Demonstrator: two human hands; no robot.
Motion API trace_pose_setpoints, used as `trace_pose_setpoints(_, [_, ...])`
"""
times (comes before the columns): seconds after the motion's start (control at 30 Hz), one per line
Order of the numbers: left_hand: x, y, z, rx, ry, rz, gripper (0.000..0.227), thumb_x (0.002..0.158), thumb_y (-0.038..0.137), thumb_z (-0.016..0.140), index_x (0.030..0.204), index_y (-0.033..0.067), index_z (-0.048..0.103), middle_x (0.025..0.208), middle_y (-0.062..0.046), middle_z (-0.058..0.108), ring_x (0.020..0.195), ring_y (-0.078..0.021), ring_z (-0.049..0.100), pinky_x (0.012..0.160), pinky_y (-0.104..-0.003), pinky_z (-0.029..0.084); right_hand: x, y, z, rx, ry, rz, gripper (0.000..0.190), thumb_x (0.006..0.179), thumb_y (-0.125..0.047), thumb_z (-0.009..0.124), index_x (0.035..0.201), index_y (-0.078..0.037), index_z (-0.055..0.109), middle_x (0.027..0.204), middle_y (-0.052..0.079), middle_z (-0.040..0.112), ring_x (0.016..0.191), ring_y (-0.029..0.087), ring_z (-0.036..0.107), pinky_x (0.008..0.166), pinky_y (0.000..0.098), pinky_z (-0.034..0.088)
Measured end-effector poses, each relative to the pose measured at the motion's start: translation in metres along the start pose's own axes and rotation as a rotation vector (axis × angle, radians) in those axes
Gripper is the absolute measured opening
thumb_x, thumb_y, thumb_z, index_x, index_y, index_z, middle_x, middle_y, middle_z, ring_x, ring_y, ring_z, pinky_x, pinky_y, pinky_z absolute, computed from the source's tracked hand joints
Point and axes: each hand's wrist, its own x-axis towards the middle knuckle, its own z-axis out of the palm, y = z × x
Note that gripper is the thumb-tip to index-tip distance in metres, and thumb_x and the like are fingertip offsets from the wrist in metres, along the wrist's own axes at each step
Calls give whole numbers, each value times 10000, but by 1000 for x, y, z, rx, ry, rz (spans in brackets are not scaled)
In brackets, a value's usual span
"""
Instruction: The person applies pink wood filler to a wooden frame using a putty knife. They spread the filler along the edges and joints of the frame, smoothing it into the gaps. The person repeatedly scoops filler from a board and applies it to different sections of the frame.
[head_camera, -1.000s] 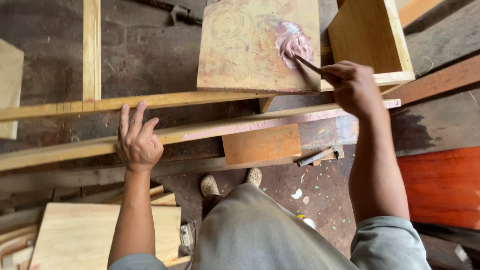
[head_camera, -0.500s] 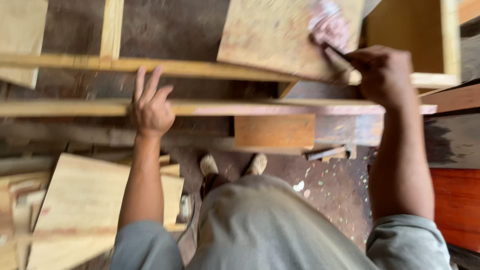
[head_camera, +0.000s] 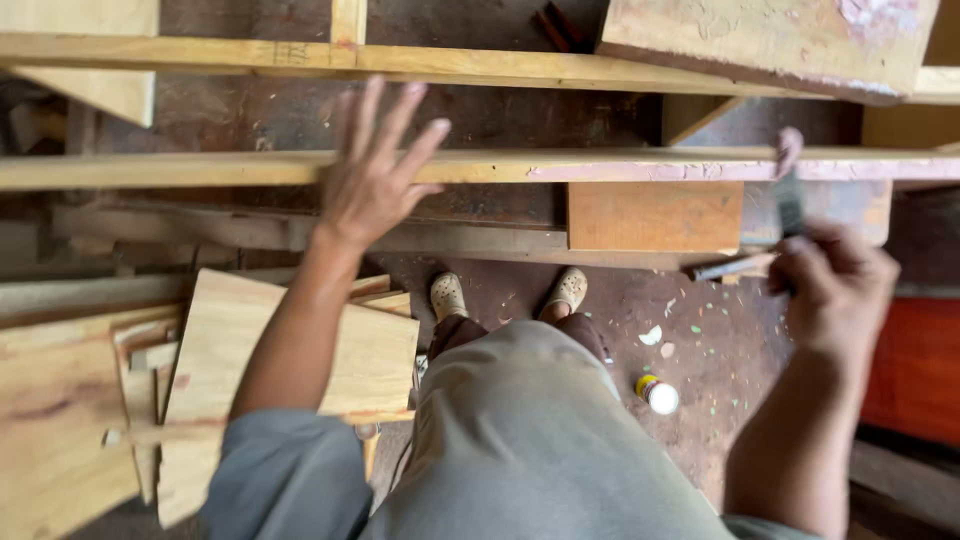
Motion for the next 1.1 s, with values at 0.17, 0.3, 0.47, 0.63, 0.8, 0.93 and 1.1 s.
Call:
trace_pose_setpoints(0.17, [-53, -43, -37, 59, -130, -82, 737, 808, 371, 939, 1434, 92, 667, 1368, -137, 674, 1295, -340, 598, 1148, -577, 436, -82, 54, 61, 217, 154, 238, 168, 981, -17, 649, 1134, 43, 681, 818, 57, 660, 627, 128, 613, 543, 274, 482])
trace_pose_setpoints(0.3, [-61, -66, -34, -54, -194, -102, 364, 848, 219, 896, 1165, 134, 740, 1114, -66, 759, 1040, -245, 717, 992, -395, 545, -103, 61, 94, 220, 188, 259, 166, 967, -37, 663, 1114, 35, 694, 781, 37, 652, 617, 105, 602, 547, 262, 501])
trace_pose_setpoints(0.47, [-56, -83, -16, -103, -131, -75, 141, 979, 214, 848, 1071, 147, 764, 998, -66, 758, 922, -223, 736, 849, -315, 583, -121, 53, 98, 282, 234, 229, 160, 979, -57, 682, 1108, 38, 688, 759, 20, 633, 627, 91, 577, 559, 251, 480])
trace_pose_setpoints(0.63, [-75, -124, -8, -96, -329, -95, 188, 1014, 294, 809, 1087, 125, 777, 988, -80, 773, 865, -193, 746, 759, -294, 592, -134, 66, 85, 189, 214, 240, 180, 983, -72, 674, 1136, 22, 683, 762, 7, 627, 657, 77, 576, 581, 240, 485])
trace_pose_setpoints(0.8, [-54, -140, 4, -53, -298, -10, 264, 998, 343, 814, 1078, 95, 775, 1009, -95, 774, 869, -205, 759, 763, -298, 620, -146, 89, 67, 217, 272, 198, 162, 1010, -81, 669, 1137, 18, 684, 792, 13, 642, 694, 78, 594, 625, 238, 496])
trace_pose_setpoints(0.93, [-50, -120, 1, -94, -324, -112, 247, 971, 304, 862, 1055, 84, 784, 987, -103, 776, 839, -233, 758, 748, -337, 619, -141, 143, 62, 208, 316, 121, 134, 1007, -74, 700, 1117, -3, 674, 1085, 4, 645, 785, 73, 521, 636, 240, 414])
trace_pose_setpoints(1.1, [-18, -100, -7, -139, -270, -50, 209, 905, 227, 875, 1024, 86, 777, 1038, -106, 772, 925, -245, 758, 862, -362, 614, -101, 240, 78, 715, 568, 540, 128, 977, -128, 627, 1101, -103, 643, 1094, -15, 641, 954, 144, 642, 788, 393, 579])
